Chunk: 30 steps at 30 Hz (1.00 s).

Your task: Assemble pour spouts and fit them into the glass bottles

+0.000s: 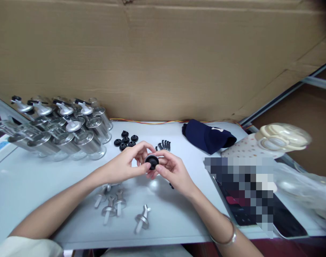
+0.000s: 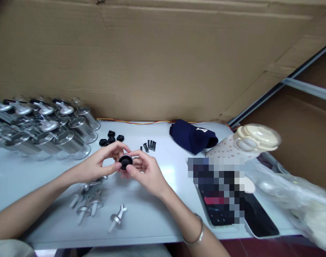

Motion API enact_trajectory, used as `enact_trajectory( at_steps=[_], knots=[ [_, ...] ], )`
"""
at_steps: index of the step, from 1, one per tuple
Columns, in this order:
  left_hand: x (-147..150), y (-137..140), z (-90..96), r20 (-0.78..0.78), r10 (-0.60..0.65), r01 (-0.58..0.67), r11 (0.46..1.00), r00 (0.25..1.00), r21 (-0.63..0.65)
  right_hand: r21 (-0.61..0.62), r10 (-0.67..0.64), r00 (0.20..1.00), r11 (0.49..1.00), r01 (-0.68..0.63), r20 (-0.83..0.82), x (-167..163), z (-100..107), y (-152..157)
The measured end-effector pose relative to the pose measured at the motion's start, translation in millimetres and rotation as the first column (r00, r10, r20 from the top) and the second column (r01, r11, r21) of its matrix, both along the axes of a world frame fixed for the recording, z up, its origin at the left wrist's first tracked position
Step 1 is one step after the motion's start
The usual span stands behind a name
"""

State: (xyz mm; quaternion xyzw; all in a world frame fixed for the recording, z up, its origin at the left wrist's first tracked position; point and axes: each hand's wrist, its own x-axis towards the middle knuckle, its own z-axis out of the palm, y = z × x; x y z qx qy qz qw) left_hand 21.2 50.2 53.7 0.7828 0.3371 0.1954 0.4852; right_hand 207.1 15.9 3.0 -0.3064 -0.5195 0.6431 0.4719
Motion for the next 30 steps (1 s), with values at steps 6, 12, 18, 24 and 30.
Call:
enact_trajectory(
  at_steps=[6, 12, 18, 24, 30],
  knots=[
    [1, -2, 2.8, -0.062, -0.006, 0.009, 0.999, 0.998, 0.05, -0.004, 0.038, 0.999, 0.999, -0.038, 0.017, -1, -3, 0],
    [1, 1, -1.6, -0.064, -0.037, 0.042, 0.995, 0.997, 0.091, 0.001, 0.023, 0.998, 1.0, -0.023, 0.057, -1, -4, 1],
    [0, 1, -3.2, -0.049, -0.048, 0.054, 0.99, 0.998, 0.127, 0.015, 0.024, 0.999, 1.0, -0.025, 0.049, -1, -2, -1],
    [0, 2, -5.7, -0.038, -0.065, 0.069, 0.989, 0.997, 0.128, 0.036, 0.007, 0.997, 0.999, -0.01, 0.076, -2, -1, -1],
    [0, 2, -9.2, -0.012, -0.084, 0.085, 0.993, 0.996, 0.087, 0.031, -0.003, 0.994, 1.0, -0.001, 0.111, -1, 3, 0]
  ],
)
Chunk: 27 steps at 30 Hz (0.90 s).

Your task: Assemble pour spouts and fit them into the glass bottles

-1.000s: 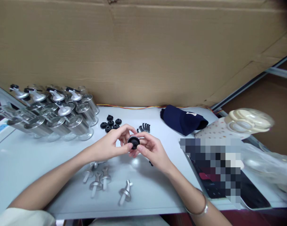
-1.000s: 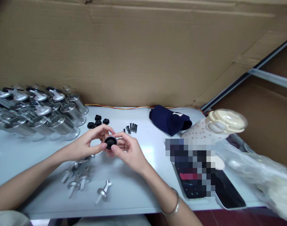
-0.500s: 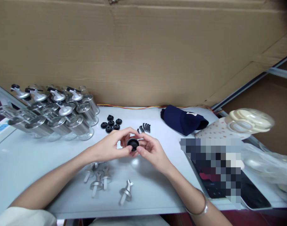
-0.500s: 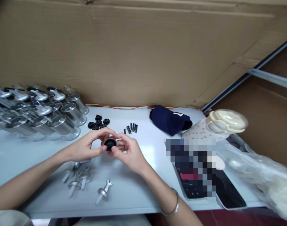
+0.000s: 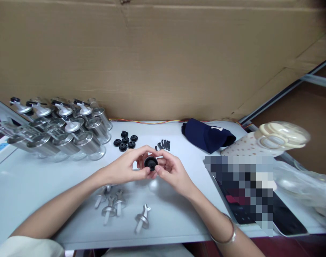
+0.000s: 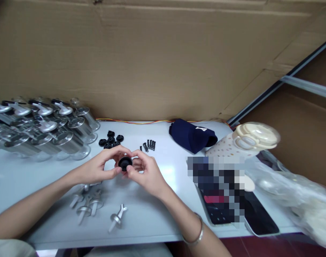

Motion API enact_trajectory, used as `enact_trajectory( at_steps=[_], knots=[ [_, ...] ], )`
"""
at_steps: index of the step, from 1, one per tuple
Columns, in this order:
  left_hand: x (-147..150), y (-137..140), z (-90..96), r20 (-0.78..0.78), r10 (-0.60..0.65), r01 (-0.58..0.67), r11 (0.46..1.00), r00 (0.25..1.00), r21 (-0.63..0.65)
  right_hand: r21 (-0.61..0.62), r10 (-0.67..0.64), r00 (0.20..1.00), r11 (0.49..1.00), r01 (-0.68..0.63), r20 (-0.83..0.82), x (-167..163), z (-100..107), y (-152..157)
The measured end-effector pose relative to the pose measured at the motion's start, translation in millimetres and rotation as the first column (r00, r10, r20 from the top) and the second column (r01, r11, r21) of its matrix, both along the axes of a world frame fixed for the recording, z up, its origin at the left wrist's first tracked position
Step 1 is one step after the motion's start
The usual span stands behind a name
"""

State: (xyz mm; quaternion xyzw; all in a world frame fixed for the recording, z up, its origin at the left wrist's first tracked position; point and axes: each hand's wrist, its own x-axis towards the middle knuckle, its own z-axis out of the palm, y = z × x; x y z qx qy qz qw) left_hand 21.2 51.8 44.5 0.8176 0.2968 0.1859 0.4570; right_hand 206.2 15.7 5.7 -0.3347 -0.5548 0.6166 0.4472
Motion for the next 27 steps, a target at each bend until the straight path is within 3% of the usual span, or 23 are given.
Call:
enact_trajectory(
  at_steps=[10, 21, 27],
  knots=[
    [7, -3, 5.1, 0.006, 0.016, -0.016, 0.999, 1.0, -0.033, 0.023, 0.004, 0.997, 1.0, -0.005, 0.076, -2, 6, -2],
    [11, -9, 0.9, 0.009, 0.13, -0.13, 0.991, 0.991, -0.033, 0.04, -0.058, 0.989, 0.998, 0.053, 0.136, -3, 7, -3],
    [4, -9, 11.3, -0.245, 0.107, -0.107, 0.994, 0.963, 0.014, 0.079, 0.02, 0.981, 0.996, -0.036, 0.193, -3, 4, -2]
  ],
)
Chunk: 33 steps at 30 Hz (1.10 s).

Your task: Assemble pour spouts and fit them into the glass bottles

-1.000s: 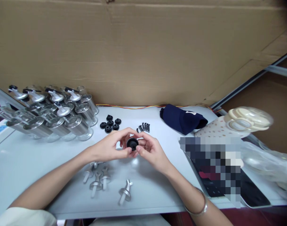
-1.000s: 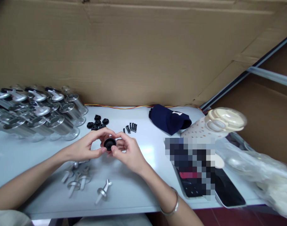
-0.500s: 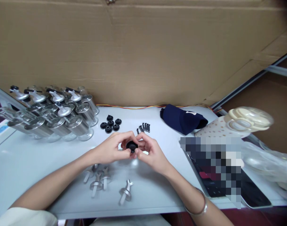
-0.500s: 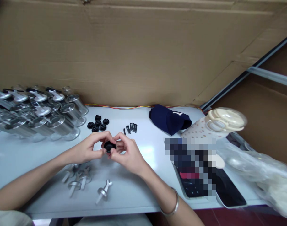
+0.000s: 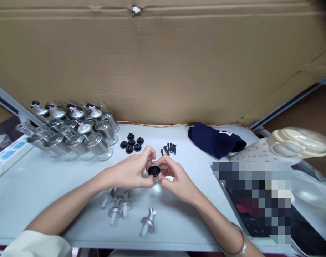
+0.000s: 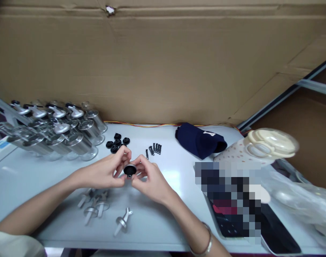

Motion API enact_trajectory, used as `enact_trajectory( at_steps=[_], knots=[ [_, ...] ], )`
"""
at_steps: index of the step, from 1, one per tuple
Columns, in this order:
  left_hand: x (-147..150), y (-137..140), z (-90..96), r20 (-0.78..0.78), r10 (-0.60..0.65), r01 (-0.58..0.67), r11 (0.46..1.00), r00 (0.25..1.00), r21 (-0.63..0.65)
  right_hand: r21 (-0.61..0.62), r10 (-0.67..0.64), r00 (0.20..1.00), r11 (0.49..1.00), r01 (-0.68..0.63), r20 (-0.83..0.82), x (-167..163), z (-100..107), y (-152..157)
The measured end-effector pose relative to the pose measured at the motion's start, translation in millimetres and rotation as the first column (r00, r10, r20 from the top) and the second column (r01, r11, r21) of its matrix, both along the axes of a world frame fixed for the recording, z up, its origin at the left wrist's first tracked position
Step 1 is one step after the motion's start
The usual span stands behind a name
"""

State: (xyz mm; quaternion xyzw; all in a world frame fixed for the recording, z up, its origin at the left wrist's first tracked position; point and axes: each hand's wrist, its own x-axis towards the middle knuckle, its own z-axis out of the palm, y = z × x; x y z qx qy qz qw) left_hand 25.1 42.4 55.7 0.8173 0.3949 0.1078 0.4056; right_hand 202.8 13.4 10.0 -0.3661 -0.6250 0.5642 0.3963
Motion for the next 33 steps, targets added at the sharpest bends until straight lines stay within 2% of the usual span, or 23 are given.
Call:
enact_trajectory(
  at_steps=[7, 11, 15, 21, 24, 28, 33],
  knots=[
    [-13, -7, 29.0, -0.179, -0.099, 0.132, 0.973, 0.979, 0.188, -0.049, -0.084, 0.995, 0.995, 0.082, -0.045, -2, -3, -2],
    [-30, -1, 39.3, -0.184, -0.045, 0.087, 0.97, 0.982, 0.228, -0.05, -0.052, 0.995, 0.998, 0.048, -0.088, -4, 2, -4],
    [-39, 8, 37.7, -0.185, 0.014, 0.033, 0.968, 0.983, 0.248, -0.048, -0.029, 0.989, 0.999, 0.022, -0.146, -5, 3, -4],
    [-28, 12, 26.5, -0.099, -0.09, 0.114, 0.954, 0.991, 0.276, -0.036, 0.002, 0.975, 0.999, -0.01, -0.221, -3, -3, -4],
    [-26, 14, 22.1, -0.028, -0.091, 0.095, 0.951, 0.995, 0.293, -0.057, 0.009, 0.983, 0.998, -0.02, -0.184, -2, -3, -3],
    [-24, 20, 16.8, 0.114, -0.023, -0.001, 0.978, 0.993, 0.21, 0.026, -0.062, 0.996, 0.998, 0.063, -0.062, 1, -1, 0],
    [-12, 24, 2.5, 0.268, 0.13, -0.128, 0.991, 0.955, -0.024, 0.141, -0.168, 0.982, 0.978, 0.155, 0.086, 7, -4, 7]
  ],
)
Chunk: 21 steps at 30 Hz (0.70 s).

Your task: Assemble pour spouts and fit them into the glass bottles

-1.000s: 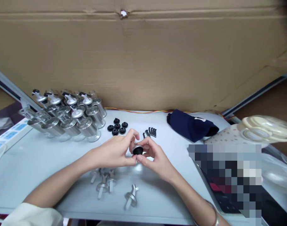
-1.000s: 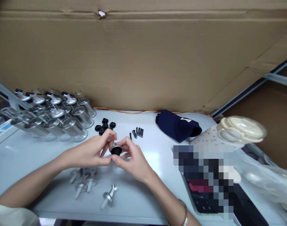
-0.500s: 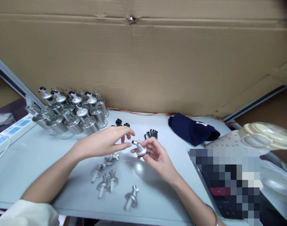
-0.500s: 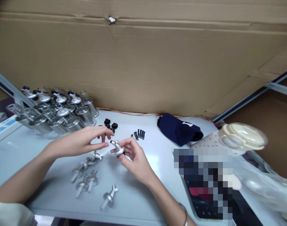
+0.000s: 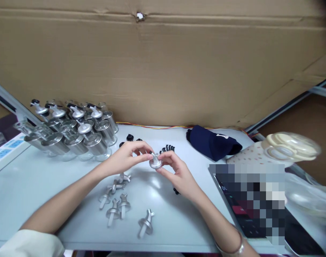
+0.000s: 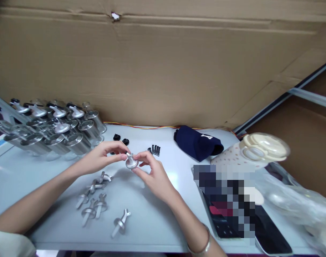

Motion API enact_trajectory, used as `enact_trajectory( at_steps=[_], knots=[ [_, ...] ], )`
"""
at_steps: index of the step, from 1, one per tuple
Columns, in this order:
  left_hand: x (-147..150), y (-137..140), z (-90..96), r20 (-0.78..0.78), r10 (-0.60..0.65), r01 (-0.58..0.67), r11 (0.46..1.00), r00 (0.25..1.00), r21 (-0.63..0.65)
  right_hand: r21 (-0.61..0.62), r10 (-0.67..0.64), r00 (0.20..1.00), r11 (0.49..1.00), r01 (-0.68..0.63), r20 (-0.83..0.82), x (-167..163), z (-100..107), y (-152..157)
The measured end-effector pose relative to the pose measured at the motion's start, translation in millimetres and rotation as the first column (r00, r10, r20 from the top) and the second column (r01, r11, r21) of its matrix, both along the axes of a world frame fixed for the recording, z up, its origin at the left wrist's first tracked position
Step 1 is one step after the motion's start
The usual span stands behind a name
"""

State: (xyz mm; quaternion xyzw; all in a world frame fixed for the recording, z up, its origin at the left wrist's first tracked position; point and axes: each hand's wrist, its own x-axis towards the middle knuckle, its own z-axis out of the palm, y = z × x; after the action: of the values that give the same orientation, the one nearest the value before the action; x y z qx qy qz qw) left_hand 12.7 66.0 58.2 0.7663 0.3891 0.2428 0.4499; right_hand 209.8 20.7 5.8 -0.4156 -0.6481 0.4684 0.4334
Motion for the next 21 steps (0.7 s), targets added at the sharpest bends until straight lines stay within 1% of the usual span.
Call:
enact_trajectory(
  at_steps=[3, 5, 7, 8, 10, 11, 13, 16, 19, 21],
  knots=[
    [4, 3, -9.8, 0.093, 0.001, 0.009, 0.994, 0.996, -0.11, 0.055, -0.018, 0.994, 0.998, 0.012, 0.11, 6, -1, 4],
    [4, 6, -14.0, 0.084, 0.01, 0.001, 0.991, 0.996, -0.136, 0.146, -0.009, 0.97, 0.989, -0.027, 0.242, 13, 0, 7],
    [1, 10, -16.1, 0.035, 0.009, -0.004, 0.989, 0.999, -0.146, 0.263, -0.068, 0.913, 0.964, -0.044, 0.402, 23, 1, 13],
    [-1, 11, -16.6, 0.009, 0.004, -0.003, 0.989, 1.0, -0.15, 0.321, -0.14, 0.875, 0.947, -0.019, 0.464, 29, 0, 16],
    [-3, 13, -17.2, -0.044, -0.007, 0.001, 0.989, 0.999, -0.146, 0.37, -0.234, 0.791, 0.929, 0.011, 0.565, 39, -1, 21],
    [-4, 14, -17.5, -0.065, -0.009, 0.0, 0.99, 0.998, -0.14, 0.372, -0.251, 0.753, 0.928, 0.009, 0.609, 43, -3, 23],
    [-3, 14, -18.7, -0.084, 0.003, -0.015, 0.99, 0.996, -0.144, 0.356, -0.241, 0.683, 0.934, -0.03, 0.689, 46, -7, 25],
    [1, 14, -22.1, -0.027, 0.053, -0.057, 0.975, 0.998, -0.217, 0.311, -0.19, 0.599, 0.945, -0.104, 0.778, 40, -13, 22],
    [4, 15, -25.7, 0.027, 0.1, -0.089, 0.958, 0.995, -0.273, 0.229, -0.116, 0.54, 0.962, -0.147, 0.834, 32, -14, 17],
    [4, 16, -27.4, 0.029, 0.106, -0.093, 0.955, 0.994, -0.282, 0.172, -0.063, 0.522, 0.972, -0.162, 0.851, 29, -12, 15]
  ],
)
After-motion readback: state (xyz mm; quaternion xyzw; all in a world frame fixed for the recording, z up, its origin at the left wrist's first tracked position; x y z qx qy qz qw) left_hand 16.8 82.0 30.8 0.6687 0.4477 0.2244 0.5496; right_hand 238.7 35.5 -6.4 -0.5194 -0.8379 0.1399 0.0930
